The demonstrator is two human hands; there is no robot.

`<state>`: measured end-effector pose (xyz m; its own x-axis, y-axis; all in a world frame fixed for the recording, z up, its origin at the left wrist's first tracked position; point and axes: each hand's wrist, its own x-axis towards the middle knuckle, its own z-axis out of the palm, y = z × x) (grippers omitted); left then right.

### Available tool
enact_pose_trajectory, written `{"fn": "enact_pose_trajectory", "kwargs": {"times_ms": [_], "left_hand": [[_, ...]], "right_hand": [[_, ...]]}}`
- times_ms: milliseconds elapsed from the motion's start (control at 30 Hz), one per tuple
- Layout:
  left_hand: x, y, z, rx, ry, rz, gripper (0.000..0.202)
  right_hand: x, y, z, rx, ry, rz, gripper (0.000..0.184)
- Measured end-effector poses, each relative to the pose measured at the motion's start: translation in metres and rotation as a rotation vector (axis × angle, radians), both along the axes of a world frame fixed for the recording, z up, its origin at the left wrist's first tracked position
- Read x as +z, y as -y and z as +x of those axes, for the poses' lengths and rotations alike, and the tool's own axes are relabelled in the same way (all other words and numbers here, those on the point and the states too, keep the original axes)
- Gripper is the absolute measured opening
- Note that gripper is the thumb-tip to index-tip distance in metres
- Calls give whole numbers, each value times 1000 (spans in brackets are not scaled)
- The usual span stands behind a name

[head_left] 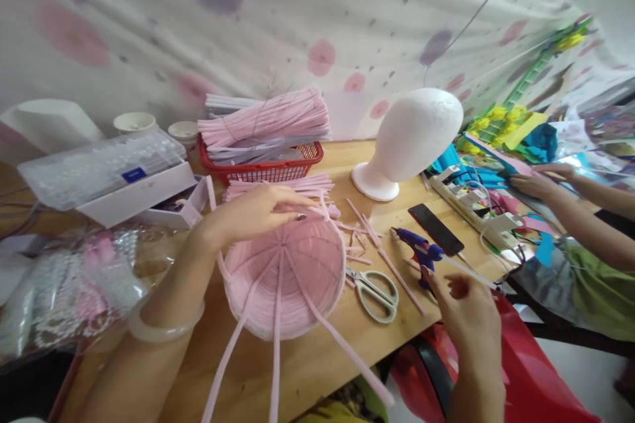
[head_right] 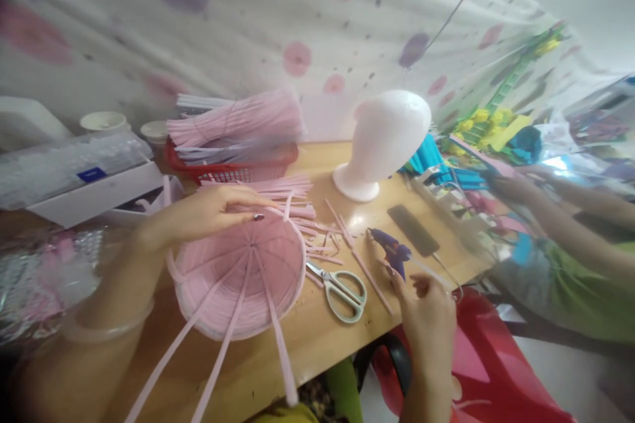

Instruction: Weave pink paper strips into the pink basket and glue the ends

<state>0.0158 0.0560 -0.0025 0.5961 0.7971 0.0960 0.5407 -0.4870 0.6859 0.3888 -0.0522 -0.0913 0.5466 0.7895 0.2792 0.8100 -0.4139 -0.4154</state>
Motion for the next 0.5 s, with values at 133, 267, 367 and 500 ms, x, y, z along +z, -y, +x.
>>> {"fn": "enact_pose_trajectory", "kwargs": {"times_ms": [133, 267, 367, 500], "left_hand": [[6, 0, -5, 50, 11, -1, 41], [13, 2, -14, 66, -14, 46, 42], [14, 4, -12, 28, -51, 85, 38], [11, 6, 3, 11, -103, 168, 37]], "right_hand": [[-18, -23, 17, 72, 115, 3, 83], [-27, -45, 23, 276, 48, 3, 66], [-30, -53, 29, 270, 3, 26, 65], [-23, -31, 40, 72, 151, -29, 60]]}}
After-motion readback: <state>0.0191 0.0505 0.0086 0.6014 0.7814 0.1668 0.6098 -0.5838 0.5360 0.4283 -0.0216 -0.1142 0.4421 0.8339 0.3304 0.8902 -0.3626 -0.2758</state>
